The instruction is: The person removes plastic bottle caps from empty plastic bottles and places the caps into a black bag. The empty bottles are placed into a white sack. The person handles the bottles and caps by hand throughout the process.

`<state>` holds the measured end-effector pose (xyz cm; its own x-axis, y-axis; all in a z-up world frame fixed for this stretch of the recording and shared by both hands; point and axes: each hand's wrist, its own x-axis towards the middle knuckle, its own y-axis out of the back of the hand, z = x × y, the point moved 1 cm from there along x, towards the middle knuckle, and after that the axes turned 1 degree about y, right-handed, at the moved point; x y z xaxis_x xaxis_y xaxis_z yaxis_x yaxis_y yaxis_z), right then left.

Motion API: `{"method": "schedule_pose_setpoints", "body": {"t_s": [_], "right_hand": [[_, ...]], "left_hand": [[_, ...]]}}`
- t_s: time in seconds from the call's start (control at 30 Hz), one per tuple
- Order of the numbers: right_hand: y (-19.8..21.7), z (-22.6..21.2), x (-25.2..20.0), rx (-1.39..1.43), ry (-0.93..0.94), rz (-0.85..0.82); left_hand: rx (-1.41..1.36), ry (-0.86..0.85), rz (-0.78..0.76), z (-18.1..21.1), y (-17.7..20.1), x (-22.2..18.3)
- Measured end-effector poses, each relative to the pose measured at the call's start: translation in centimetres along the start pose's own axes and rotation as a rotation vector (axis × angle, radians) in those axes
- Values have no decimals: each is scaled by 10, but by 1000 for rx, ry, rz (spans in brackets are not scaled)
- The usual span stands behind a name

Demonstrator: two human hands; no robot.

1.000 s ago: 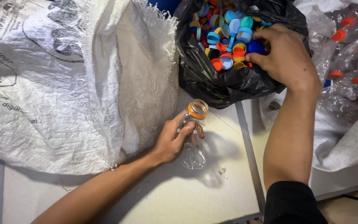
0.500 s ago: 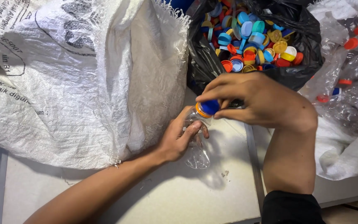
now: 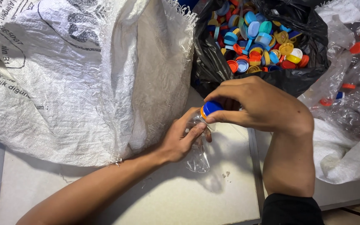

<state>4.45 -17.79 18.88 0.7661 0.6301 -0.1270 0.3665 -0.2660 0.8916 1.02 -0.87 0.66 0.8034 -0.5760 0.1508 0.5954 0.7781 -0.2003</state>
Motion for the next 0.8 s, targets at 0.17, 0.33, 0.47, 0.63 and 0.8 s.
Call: {"method": "schedule_pose_setpoints", "body": {"t_s": [0.17,0.33,0.47,0.63,0.8], "right_hand": [[-3,3,-1,35,7,43],[5,-10,-7,39,183,108],[0,-14,2,101,242,72],[-15,-21,12,18,262,184],[-35,-30,19,-337,223,380]], "left_hand": [[-54,-7,-13,-4,1,-1],[-82,-72,-103,12,3,-3],[-88,-49,-135,7,5,-5],[-70,-109,-83,-19,6,-8],[-212,-118,-54,-7,3,-5]]}}
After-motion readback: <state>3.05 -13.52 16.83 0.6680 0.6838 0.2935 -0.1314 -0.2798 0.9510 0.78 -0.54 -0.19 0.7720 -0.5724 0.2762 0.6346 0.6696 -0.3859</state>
